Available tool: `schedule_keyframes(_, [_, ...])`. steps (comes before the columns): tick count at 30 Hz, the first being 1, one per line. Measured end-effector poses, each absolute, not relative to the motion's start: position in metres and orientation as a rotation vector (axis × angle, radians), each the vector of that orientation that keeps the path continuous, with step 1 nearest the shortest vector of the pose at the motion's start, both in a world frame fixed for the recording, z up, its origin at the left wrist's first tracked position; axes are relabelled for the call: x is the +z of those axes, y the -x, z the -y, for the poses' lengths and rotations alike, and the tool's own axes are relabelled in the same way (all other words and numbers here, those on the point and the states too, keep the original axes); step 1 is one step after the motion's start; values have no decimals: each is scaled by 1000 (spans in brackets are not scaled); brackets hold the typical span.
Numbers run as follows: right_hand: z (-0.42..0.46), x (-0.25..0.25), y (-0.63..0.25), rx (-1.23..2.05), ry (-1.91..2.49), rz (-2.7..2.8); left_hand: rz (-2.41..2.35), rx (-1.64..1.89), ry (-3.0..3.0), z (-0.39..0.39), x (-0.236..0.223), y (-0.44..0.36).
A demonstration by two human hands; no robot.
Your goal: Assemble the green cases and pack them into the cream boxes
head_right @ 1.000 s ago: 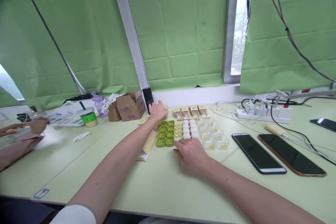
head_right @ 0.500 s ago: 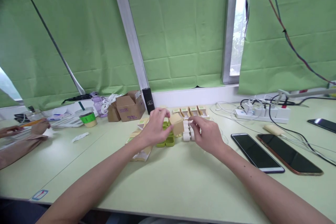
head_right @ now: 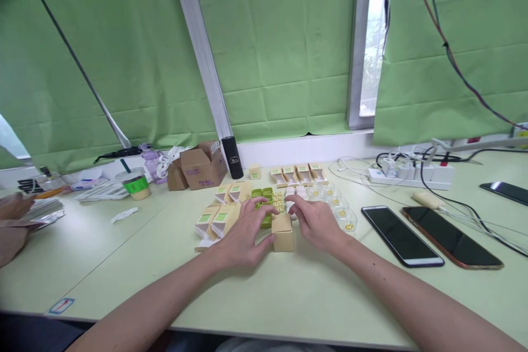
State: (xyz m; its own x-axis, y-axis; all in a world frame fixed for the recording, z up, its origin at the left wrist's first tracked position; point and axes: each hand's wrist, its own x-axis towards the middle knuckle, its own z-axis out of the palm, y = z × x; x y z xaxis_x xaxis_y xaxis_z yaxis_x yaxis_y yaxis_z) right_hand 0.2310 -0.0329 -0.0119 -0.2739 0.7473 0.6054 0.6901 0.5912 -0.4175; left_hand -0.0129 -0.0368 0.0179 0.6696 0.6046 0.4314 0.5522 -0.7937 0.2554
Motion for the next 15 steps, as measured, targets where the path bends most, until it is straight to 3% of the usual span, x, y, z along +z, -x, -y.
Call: schedule_keyframes(15, [36, -16, -224, 148, 1154, 1971, -1050, 939, -2770, 23, 7, 25])
